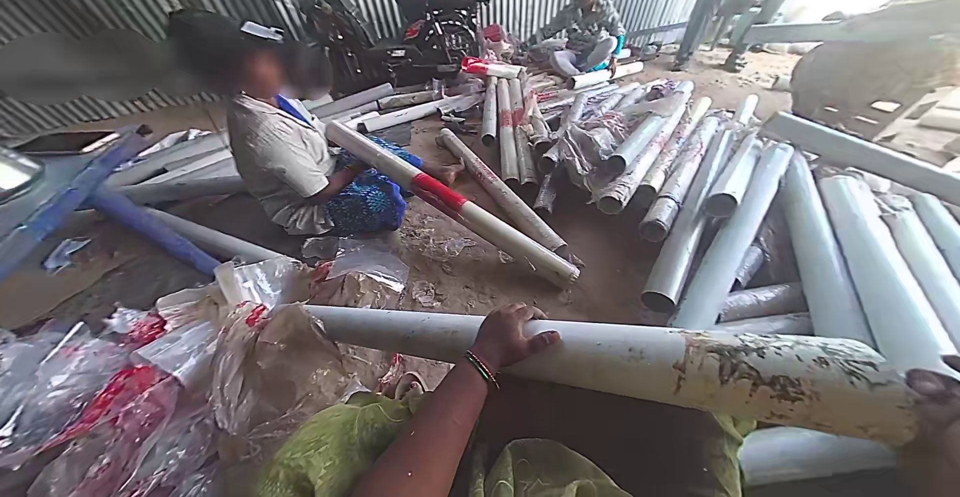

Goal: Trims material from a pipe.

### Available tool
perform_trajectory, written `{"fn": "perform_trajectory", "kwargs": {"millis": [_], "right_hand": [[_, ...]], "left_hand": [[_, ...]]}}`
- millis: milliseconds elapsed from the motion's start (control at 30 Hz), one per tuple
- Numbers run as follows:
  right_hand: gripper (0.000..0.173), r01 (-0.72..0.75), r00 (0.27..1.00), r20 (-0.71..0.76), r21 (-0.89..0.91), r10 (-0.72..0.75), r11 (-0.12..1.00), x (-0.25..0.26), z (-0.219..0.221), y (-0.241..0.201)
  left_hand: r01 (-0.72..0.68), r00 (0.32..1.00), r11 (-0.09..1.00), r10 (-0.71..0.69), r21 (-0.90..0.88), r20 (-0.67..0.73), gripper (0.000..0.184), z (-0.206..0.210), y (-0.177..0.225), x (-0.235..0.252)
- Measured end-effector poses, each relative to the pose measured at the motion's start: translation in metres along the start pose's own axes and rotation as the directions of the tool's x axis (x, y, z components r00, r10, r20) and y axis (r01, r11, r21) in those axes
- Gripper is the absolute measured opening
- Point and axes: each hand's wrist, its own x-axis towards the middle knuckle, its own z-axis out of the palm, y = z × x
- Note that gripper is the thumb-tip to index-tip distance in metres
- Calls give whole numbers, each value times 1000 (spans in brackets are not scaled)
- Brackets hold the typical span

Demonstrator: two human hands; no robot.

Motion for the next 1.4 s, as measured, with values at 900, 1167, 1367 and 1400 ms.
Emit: {"fn": "perform_trajectory", "kwargs": {"millis": [900,1167,1367,1400], "right_hand": [[30,621,779,539,-734,-322,276,-100,-8,-50],[27,442,878,396,-887,-270,137,-82,-29,-77],[31,425,897,368,-871,-246,246,-89,-33,-86],[30,482,870,421,-836,-258,262,-96,-28,-81]], "left_hand": [[-172,936,975,205,137,-286,89,33,-19,-7],[-213,893,964,258,158,-370,92,42,-25,-16],[-204,894,969,243,140,-377,91,43,-25,-17],[-200,898,969,239,143,-369,91,43,-24,-18]]}}
